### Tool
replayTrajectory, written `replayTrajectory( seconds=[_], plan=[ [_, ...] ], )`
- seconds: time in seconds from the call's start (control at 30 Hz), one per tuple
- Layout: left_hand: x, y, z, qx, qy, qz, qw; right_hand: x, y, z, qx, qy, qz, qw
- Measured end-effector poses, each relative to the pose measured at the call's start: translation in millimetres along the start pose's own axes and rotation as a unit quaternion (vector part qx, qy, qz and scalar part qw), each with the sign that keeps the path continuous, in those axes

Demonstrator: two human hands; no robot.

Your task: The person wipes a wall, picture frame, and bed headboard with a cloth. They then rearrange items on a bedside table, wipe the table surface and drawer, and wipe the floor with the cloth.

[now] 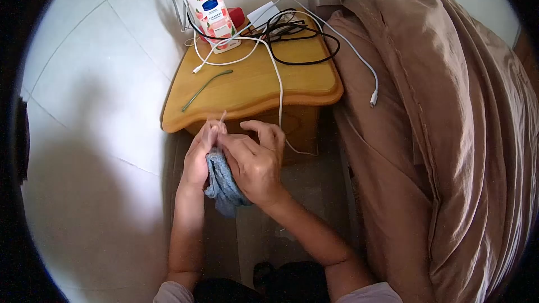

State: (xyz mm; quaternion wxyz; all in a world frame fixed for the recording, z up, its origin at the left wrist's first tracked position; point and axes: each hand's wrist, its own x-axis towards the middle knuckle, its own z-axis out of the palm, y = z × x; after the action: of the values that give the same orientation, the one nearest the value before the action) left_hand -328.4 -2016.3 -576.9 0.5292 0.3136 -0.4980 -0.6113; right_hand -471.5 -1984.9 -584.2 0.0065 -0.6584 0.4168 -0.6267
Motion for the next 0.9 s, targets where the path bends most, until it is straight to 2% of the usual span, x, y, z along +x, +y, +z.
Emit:
replayTrajectory(
  seconds=[0.07, 0.23, 0.33, 0.43, 0.5, 0.6, 0.73, 0.77, 0.87, 0.9],
  plan=[
    [-0.7, -0.4, 5.9, -0.014, 0.056, 0.008, 0.998, 1.9, -2.3, -2.1, -0.046, 0.012, -0.032, 0.998],
    [1.2, -1.2, -0.5, -0.02, 0.036, 0.012, 0.999, 10.3, 0.1, -8.4, -0.042, -0.007, -0.078, 0.996],
    [-4.1, 12.4, 25.0, -0.032, 0.094, -0.021, 0.995, 9.8, 4.9, -14.5, -0.023, -0.018, -0.089, 0.996],
    [-9.8, 22.0, 23.3, -0.086, 0.153, -0.012, 0.984, 3.1, 1.0, -19.5, 0.153, 0.003, 0.122, 0.981],
    [-10.5, 26.5, 16.0, -0.113, 0.183, -0.007, 0.977, 1.4, -13.4, -20.3, 0.207, -0.023, 0.125, 0.97],
    [-8.9, 29.2, 1.9, -0.159, 0.162, 0.084, 0.97, 1.7, -28.3, -14.6, 0.315, -0.079, 0.129, 0.937],
    [-9.0, 36.1, 17.5, -0.162, 0.231, 0.061, 0.957, 8.9, -24.6, -7.6, 0.267, -0.088, 0.075, 0.957],
    [-8.0, 38.2, 12.7, -0.162, 0.234, 0.064, 0.956, 17.4, -21.0, -20.0, 0.208, -0.049, 0.054, 0.975],
    [-3.1, 41.8, -11.5, 0.06, 0.204, 0.22, 0.952, 57.6, -16.0, -42.7, 0.001, 0.091, -0.011, 0.996],
    [-0.3, 41.2, -16.5, 0.06, 0.207, 0.221, 0.951, 70.0, -14.8, -40.0, 0.003, 0.089, -0.012, 0.996]
  ],
)
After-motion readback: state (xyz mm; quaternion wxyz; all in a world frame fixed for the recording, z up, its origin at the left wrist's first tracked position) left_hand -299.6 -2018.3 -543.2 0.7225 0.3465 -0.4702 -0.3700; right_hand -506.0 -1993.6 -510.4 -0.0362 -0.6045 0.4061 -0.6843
